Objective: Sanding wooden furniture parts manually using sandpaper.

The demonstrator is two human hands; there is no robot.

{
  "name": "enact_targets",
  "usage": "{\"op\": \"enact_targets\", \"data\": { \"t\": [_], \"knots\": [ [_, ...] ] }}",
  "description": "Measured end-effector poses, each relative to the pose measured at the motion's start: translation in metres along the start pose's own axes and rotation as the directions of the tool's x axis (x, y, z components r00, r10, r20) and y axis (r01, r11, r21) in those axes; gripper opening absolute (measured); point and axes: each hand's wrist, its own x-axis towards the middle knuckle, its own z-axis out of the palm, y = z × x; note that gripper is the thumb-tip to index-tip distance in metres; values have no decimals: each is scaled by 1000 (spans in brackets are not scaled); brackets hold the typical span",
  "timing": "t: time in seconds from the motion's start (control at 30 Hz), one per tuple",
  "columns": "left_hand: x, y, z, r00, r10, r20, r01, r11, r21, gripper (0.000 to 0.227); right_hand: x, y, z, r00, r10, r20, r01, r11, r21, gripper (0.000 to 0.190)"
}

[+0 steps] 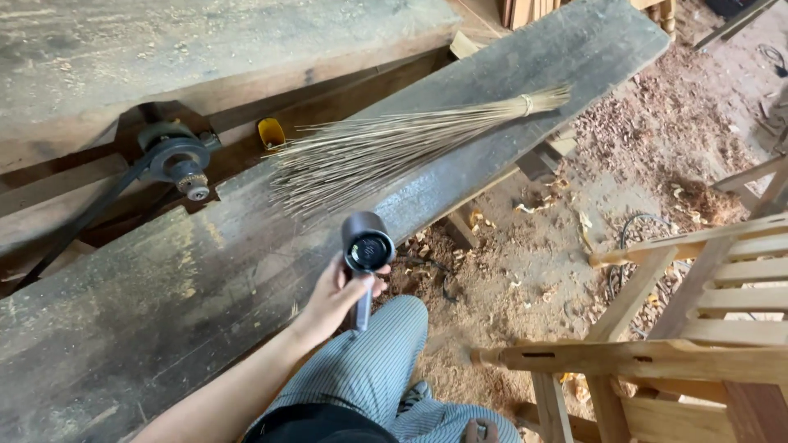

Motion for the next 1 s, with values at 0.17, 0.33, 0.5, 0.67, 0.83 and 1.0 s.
{"op": "enact_targets", "data": {
  "t": [0.17,0.33,0.5,0.67,0.83,1.0],
  "knots": [
    [7,-23,-32,995,90,-38,-90,996,12,54,-8,-109,-53,995,99,7,-98,992,-80,19],
    [15,-32,-58,988,139,-60,-133,986,104,50,-3,-154,-78,957,279,80,-263,950,-168,30],
    [20,-29,-73,969,218,-116,-204,971,125,48,-1,-161,-77,919,368,140,-305,891,-336,35],
    [19,-29,-80,967,203,-157,-179,972,150,51,-2,-171,-87,923,357,146,-292,893,-342,36],
    [17,-29,-84,969,199,-146,-180,975,133,52,-1,-180,-92,909,392,140,-333,886,-322,36],
    [16,-32,-88,973,185,-138,-168,978,125,52,2,-180,-93,879,433,197,-343,864,-370,40]
  ]
}}
